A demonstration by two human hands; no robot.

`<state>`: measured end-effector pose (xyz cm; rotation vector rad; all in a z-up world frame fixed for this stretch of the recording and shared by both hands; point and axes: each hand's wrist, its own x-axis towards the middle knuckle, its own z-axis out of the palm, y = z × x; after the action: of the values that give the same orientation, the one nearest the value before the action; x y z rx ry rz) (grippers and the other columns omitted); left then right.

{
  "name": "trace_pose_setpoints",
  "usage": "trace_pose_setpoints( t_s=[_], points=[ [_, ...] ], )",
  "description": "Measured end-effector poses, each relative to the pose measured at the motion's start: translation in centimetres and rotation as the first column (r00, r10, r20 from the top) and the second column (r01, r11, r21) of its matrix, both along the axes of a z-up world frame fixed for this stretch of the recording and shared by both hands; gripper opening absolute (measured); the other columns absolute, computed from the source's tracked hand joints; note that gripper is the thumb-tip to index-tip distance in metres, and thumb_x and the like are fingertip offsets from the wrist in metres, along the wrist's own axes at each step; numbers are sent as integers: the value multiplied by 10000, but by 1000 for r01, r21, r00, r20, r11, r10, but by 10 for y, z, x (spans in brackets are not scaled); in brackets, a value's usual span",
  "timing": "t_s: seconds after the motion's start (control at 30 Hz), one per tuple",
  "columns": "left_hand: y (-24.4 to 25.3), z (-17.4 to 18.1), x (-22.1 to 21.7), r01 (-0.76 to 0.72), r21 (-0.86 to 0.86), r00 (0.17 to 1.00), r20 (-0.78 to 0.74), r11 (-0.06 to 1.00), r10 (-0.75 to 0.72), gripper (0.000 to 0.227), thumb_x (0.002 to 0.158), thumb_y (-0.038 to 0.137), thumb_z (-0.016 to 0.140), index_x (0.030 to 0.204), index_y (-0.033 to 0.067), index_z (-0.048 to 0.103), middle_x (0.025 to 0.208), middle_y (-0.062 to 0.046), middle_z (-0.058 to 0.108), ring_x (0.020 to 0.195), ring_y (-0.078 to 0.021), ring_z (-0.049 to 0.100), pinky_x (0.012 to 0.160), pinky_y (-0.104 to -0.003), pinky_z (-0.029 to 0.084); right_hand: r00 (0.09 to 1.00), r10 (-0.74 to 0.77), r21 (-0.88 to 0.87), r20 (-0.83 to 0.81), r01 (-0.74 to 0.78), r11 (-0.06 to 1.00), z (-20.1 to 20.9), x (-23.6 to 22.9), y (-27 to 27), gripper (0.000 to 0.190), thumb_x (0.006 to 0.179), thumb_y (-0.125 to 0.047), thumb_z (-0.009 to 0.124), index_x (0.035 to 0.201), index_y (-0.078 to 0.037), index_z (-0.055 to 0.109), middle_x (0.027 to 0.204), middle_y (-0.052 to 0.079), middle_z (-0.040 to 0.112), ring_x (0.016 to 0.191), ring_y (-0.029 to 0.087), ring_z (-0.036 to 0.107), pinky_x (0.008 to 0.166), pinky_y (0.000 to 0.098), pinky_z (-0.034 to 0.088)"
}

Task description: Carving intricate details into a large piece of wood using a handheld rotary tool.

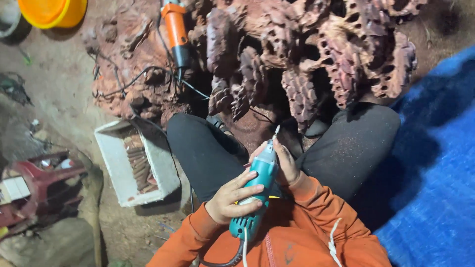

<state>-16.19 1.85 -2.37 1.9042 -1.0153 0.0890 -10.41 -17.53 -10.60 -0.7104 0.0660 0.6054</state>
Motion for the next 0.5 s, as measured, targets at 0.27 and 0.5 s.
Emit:
trace_pose_setpoints(
  t_s=[0.27,0.5],
  points=[
    [22,-3,-52,-225,-34,972,-74,974,222,344,870,45,829,1173,101,675,1410,-161,583,1380,-453,516,1151,-555,520,991,136,-150,3,-134,980,9,-12,29,655,1076,-423,294,911,54,711,849,181,742,685,186,649,698,277,533],
    [31,-16,-65,-411,154,815,-380,899,438,542,818,-34,803,1294,192,675,1604,-162,384,1437,-372,500,1165,-384,463,995,98,-326,24,-84,942,13,15,52,607,1064,-385,347,826,27,724,781,106,719,663,137,583,721,247,477]
  ],
)
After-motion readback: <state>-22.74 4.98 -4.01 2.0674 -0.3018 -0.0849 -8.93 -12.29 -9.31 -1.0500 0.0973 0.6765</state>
